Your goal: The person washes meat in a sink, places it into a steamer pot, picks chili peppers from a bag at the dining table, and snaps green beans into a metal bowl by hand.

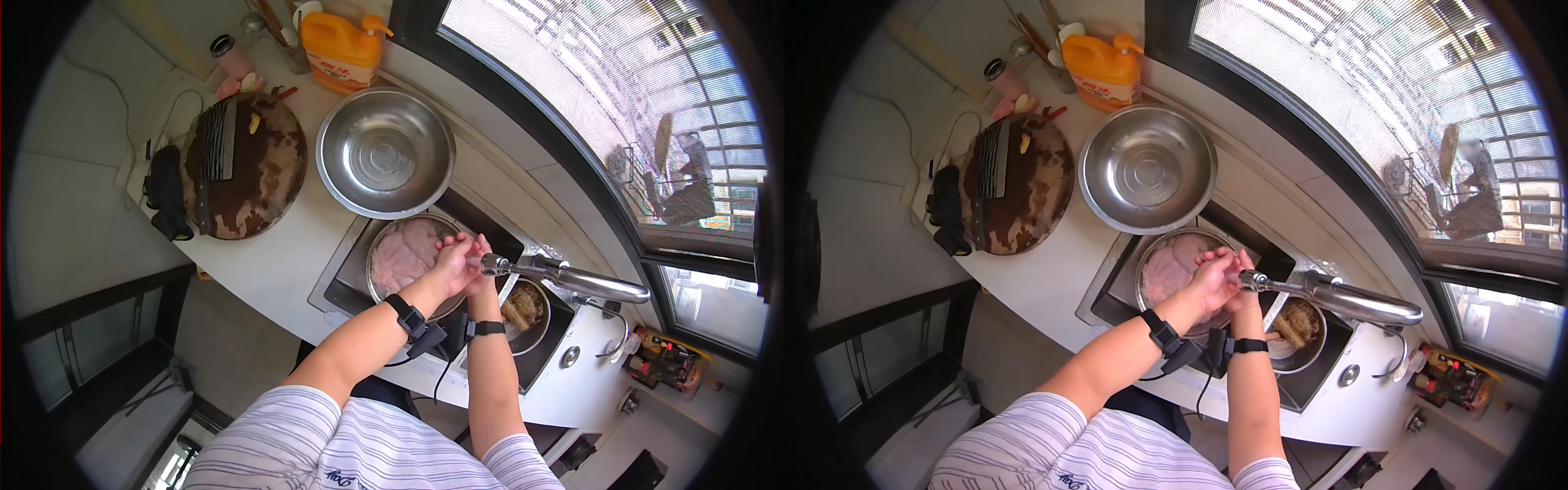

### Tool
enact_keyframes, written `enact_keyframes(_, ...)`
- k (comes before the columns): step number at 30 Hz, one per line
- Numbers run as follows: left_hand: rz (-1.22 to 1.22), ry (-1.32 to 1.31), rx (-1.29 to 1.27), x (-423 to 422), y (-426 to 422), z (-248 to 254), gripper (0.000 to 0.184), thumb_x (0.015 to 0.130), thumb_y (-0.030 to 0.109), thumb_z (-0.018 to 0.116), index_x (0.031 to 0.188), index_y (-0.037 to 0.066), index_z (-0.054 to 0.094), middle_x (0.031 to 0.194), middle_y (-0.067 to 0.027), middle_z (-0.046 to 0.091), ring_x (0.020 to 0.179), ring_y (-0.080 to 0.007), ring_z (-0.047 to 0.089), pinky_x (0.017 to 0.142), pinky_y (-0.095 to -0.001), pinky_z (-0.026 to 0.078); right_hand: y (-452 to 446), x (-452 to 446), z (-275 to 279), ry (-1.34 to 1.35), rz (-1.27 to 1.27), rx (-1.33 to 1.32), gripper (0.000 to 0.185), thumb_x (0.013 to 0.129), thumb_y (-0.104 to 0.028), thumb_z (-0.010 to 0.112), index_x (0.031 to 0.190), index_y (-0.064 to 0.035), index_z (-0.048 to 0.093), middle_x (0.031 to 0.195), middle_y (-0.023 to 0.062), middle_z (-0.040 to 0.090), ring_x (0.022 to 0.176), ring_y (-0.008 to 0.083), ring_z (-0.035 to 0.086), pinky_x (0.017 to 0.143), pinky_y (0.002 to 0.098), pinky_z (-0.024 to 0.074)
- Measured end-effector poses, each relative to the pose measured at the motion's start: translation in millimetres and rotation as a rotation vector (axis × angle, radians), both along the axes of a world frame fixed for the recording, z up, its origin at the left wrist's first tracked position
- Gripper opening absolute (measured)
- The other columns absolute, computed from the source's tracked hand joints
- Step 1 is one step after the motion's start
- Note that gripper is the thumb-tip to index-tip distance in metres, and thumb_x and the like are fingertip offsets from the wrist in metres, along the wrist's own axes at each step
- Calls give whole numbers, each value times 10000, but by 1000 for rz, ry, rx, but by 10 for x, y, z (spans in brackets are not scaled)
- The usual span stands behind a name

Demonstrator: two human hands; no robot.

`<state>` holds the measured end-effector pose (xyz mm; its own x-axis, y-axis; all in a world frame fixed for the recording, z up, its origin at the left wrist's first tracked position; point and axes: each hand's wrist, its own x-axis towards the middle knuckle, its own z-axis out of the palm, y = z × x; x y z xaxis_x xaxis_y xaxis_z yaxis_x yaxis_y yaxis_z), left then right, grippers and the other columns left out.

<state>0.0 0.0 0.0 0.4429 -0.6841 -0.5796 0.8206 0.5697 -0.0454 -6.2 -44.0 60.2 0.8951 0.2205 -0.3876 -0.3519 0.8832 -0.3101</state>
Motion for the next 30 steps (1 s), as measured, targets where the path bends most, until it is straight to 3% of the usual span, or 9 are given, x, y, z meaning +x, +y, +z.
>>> enact_keyframes(3,-22,-5,253,-56,-78,235,149,888,269,475,882,136,544,930,-67,653,802,-277,633,561,-434,481,-98,-136,-29,132,-114,-47,347,860,-419,496,939,-84,540,932,139,602,961,339,546,844,479,445)
enact_keyframes(7,-274,-769,987,-74,185,309,145,795,207,534,867,88,577,887,-152,630,858,-310,606,698,-416,466,108,-170,-91,230,-156,17,270,893,-335,467,933,-78,537,897,108,602,864,311,573,778,421,484)
enact_keyframes(9,-406,-1158,1335,-60,292,293,160,748,175,563,859,64,594,866,-195,619,886,-327,593,767,-408,458,177,-146,-128,439,-277,-342,249,900,-319,464,923,-94,568,887,85,614,862,260,583,792,401,482)
enact_keyframes(13,-582,-1590,1291,141,607,-81,124,789,126,498,869,105,591,831,-119,622,837,-326,584,616,-418,481,130,-21,-288,460,-171,-274,230,887,-234,488,975,-38,570,902,100,612,859,219,582,784,333,484)
enact_keyframes(17,-849,-2031,1517,448,735,-524,218,812,169,454,921,103,632,1032,-104,608,1052,-282,507,885,-401,390,7,193,-423,468,-61,-962,301,795,-19,510,1088,45,536,973,121,602,894,189,585,784,271,476)
enact_keyframes(21,-921,-2029,1515,477,790,-1049,251,833,150,421,945,121,643,1087,-62,589,1103,-242,449,949,-412,310,-32,189,-86,385,-25,-898,311,788,-6,450,1081,30,548,1021,125,598,914,209,585,806,290,471)
enact_keyframes(23,-1474,-1987,1416,560,841,-752,287,844,121,398,991,141,643,1091,-50,590,1160,-230,409,1005,-420,229,-76,93,183,161,-138,-724,304,771,7,477,1064,6,557,1022,125,602,928,229,584,823,341,471)
enact_keyframes(27,-1782,-1973,1353,427,954,-579,244,809,278,508,948,162,673,1168,-47,571,1250,-227,327,1025,-439,161,-70,-186,643,7,-380,-622,250,755,-5,520,999,7,572,1004,138,612,926,228,589,813,330,464)
enact_keyframes(30,-1476,-1922,1250,328,1043,-600,295,730,328,600,920,114,672,1043,-101,624,1060,-268,524,902,-429,373,-70,-403,857,-50,-372,-708,164,745,-3,584,908,-9,562,973,157,606,931,277,582,852,380,451)
